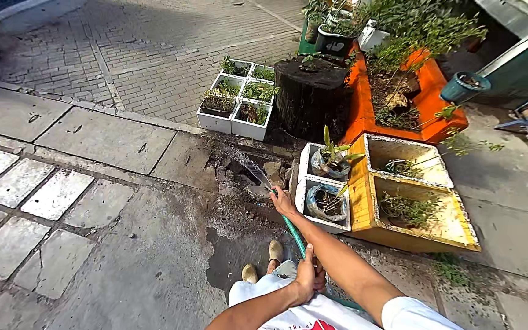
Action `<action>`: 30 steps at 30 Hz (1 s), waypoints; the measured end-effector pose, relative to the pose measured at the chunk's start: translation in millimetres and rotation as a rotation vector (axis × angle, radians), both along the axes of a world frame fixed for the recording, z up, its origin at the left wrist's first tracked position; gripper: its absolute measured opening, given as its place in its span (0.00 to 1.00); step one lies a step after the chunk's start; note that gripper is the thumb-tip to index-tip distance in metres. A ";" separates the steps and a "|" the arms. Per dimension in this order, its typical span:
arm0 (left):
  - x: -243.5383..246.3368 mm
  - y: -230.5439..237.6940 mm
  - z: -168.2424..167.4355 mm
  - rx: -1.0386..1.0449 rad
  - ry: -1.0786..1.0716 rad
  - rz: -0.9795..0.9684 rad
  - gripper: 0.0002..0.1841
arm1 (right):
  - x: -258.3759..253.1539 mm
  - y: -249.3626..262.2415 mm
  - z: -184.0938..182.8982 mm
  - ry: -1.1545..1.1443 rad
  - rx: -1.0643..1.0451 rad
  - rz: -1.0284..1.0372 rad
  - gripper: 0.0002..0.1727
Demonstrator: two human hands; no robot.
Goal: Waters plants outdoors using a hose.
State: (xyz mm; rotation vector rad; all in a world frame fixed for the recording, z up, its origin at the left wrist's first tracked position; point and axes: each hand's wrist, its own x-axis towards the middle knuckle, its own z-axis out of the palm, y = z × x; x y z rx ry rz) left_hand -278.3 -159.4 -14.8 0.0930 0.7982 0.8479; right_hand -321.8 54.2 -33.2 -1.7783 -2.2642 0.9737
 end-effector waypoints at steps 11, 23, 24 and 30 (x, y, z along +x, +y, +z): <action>-4.2 -7.6 -3.6 0.019 -0.054 -0.071 0.38 | -0.4 -12.3 0.6 -0.008 -0.025 0.034 0.22; -13.5 -2.0 -3.4 0.078 -0.057 -0.081 0.37 | -7.5 -5.4 26.5 0.051 0.088 -0.091 0.22; -13.2 -2.1 -3.7 0.078 -0.058 -0.081 0.37 | -7.2 -5.9 26.6 0.053 0.092 -0.094 0.22; -13.3 -1.5 -2.1 0.124 -0.033 -0.090 0.37 | -5.0 -5.3 27.2 0.062 0.128 -0.077 0.22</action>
